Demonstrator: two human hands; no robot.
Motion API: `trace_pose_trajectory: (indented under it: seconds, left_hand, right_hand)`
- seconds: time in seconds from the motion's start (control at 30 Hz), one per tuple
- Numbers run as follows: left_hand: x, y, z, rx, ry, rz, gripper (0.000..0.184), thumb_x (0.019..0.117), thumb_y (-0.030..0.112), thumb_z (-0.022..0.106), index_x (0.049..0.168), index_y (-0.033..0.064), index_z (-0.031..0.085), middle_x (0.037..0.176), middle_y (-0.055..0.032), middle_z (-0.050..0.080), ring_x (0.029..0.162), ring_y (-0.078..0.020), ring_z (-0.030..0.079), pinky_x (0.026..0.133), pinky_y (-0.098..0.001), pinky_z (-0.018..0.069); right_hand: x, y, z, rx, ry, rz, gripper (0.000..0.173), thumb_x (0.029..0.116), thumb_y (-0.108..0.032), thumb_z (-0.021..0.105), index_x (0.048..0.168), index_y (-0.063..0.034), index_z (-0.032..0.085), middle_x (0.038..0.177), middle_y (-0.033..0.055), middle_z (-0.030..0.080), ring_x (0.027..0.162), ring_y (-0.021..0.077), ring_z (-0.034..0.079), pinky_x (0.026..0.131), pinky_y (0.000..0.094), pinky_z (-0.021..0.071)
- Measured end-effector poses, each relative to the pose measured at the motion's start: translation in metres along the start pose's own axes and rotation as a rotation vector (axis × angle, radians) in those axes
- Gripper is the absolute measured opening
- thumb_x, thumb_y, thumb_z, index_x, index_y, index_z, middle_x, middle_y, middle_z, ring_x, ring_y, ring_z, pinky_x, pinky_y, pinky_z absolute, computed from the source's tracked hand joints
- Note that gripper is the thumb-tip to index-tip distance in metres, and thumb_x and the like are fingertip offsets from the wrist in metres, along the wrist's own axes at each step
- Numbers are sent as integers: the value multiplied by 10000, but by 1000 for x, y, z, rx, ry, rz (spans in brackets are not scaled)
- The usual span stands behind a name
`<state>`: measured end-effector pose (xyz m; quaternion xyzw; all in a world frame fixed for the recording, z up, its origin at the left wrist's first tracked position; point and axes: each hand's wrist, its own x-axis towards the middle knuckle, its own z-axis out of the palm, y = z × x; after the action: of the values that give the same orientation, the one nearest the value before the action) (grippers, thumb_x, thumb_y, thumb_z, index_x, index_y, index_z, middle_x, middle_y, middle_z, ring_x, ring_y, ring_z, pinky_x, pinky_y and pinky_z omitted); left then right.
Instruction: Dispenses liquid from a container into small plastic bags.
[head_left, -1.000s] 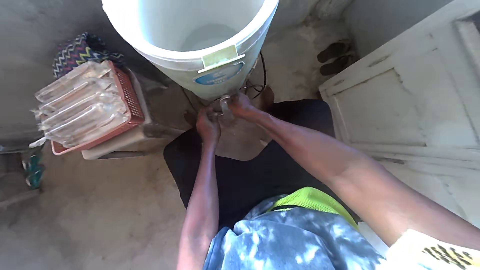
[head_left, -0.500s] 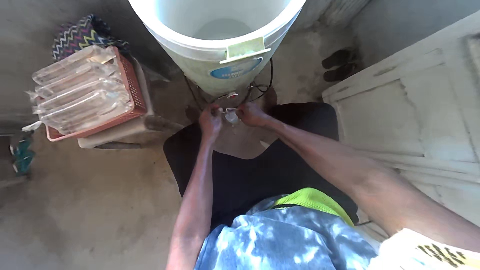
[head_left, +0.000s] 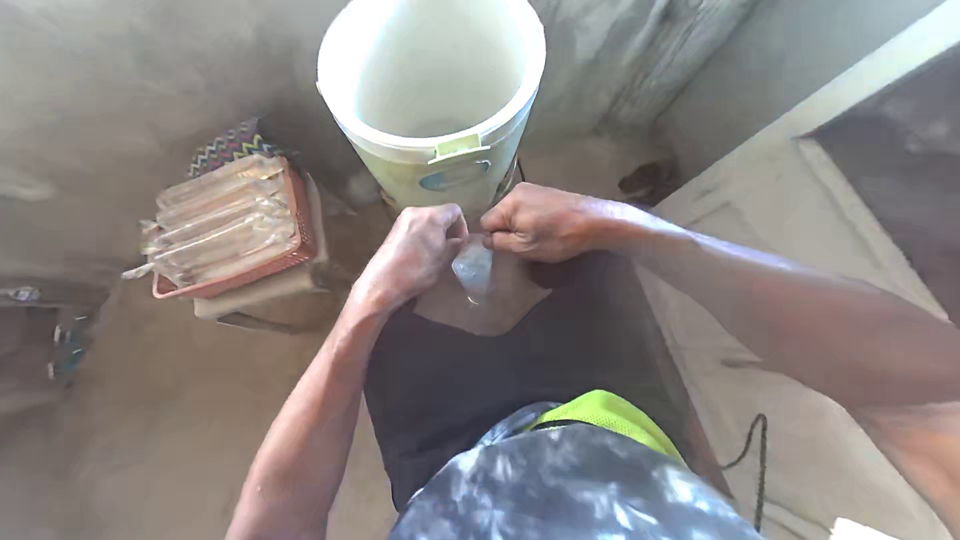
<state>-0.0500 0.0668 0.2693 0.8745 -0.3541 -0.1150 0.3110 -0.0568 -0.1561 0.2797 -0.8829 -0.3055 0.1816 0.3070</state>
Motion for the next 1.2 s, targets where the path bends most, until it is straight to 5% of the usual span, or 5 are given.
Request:
trace_pose_trajectory:
  seconds: [0.33,0.5,1.0,1.13,1.2]
  left_hand:
    - [7,92,-80,224,-32,41,128,989,135,667,882,66,665,733,-21,611,663,-112,588,626,-309,485]
    - [5,120,-111,253,23,0,129,1000,136,654,894,65,672,724,-27,609,636,-119,586,603,-316,494]
    - [-27,116,-166,225,198,-171,88,965,129,704,884,92,698,717,-21,667,568,-103,628,547,-300,550]
    - [-37,109,-166,154,409,-144,85,969,180,701,971,100,674,813,-7,674,628,-86,649,601,-290,577]
    - [-36,107,-163,148,352,-162,225,969,282,714,1083,95,666,911,-32,682,717,-118,664,669,-331,578]
  right_hand:
    - [-42,-59,-61,-153,129,5,292,1008,-149,603,720,-99,612,585,-29,486,517,71,448,497,288,356]
    - [-40,-84,-85,-38,193,45,362,1029,-341,620,768,-90,628,607,-11,536,533,81,514,519,288,428]
    - [6,-157,-104,-254,245,128,315,975,-134,639,664,-106,600,612,13,567,553,128,556,536,342,449]
    - [10,-164,-111,-268,222,157,279,963,-118,661,685,-99,641,616,21,603,530,124,584,519,322,490]
    - [10,-164,-111,-296,211,154,274,954,-115,666,682,-102,635,603,12,574,513,118,546,499,318,454]
